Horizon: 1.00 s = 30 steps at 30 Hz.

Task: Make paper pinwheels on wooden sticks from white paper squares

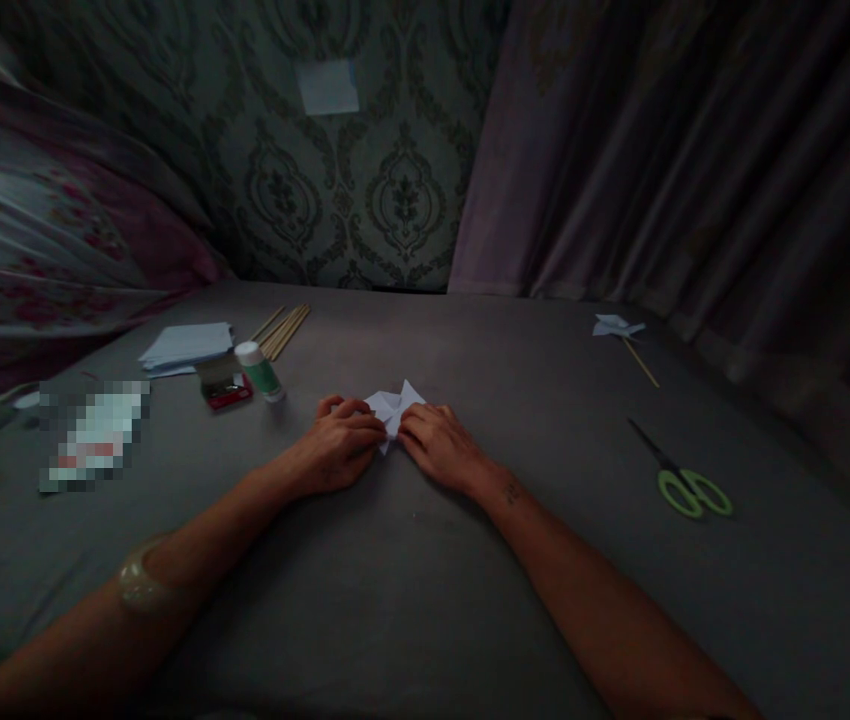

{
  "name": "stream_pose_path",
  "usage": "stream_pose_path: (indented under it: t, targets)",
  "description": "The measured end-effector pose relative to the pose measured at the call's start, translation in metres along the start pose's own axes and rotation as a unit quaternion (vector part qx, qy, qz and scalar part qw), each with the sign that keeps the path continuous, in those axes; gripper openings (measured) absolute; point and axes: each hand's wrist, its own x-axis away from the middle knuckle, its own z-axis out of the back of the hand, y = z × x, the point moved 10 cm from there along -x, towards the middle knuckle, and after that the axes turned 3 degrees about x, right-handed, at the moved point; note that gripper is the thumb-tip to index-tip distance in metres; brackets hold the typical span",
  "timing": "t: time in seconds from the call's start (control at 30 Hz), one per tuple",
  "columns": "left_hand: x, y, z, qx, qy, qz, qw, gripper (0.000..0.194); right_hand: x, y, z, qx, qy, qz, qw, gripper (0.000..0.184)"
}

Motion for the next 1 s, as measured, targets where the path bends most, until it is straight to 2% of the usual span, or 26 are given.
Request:
stream_pose_path:
  t: [0.17, 0.4, 1.0]
  targets:
    - [0.002, 0.007, 0.002, 0.006, 0.002, -0.011, 1.0, 0.018, 0.003, 0.004, -0.004, -0.089, 0.02, -0.055, 0.994, 0.012]
    - [0.002, 0.012, 0.0, -0.008, 0.01, -0.02, 1.0, 0.02, 0.006, 0.023, 0.002, -0.085, 0.091, -0.142, 0.982, 0.013]
    - [0.0, 0.013, 0.001, -0.007, 0.022, -0.007, 1.0, 0.018, 0.001, 0.029, 0.003, -0.028, 0.103, -0.189, 0.976, 0.014]
